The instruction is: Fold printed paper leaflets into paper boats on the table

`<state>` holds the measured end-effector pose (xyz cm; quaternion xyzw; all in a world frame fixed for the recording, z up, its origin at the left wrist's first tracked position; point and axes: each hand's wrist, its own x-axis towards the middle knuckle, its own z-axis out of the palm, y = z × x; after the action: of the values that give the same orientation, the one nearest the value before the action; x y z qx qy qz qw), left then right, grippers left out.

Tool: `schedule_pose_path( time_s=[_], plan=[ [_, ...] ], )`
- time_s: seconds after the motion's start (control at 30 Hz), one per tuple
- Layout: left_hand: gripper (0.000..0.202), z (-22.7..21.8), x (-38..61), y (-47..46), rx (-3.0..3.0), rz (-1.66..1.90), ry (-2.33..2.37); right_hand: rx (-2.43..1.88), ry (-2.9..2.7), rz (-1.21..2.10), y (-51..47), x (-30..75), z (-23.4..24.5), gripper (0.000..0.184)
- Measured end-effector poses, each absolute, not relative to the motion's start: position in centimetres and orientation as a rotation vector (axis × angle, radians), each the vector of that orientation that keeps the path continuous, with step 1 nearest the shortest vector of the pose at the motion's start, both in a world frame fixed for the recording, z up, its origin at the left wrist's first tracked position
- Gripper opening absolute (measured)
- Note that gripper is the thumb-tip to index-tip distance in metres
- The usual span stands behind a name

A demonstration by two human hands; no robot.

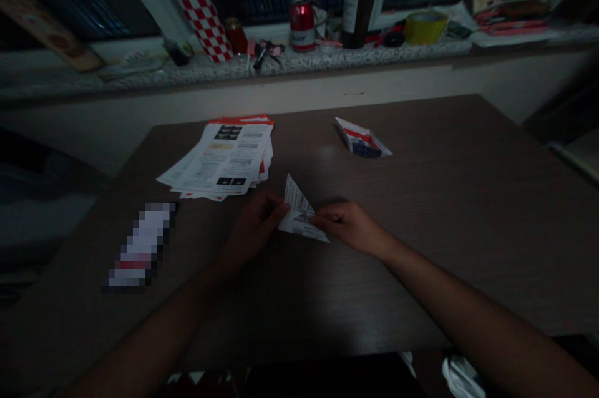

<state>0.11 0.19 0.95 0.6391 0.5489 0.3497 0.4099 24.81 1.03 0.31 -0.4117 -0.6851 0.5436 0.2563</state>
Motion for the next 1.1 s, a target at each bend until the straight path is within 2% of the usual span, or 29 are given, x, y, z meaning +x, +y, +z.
schedule_pose_path(
  time_s=[0.5,0.7,0.93,1.1],
  plan=[
    [0.018,1.6,-0.1,0.2,1.642,0.989,1.409,-1.072,-1.87,1.549,1.1,25.1,0.2,0.041],
    [0.019,1.2,-0.1,0.4,1.635,1.016,1.387,-1.059,-1.899,1.522,1.2,25.2,0.6,0.046],
    [0.017,0.5,-0.6,0.8,1.654,1.122,1.351,-1.022,-1.667,1.819,1.2,25.2,-0.3,0.047],
    [0.016,0.7,-0.5,0.7,1.642,1.129,1.339,-1.001,-1.617,1.828,1.2,25.1,-0.3,0.046]
  ],
)
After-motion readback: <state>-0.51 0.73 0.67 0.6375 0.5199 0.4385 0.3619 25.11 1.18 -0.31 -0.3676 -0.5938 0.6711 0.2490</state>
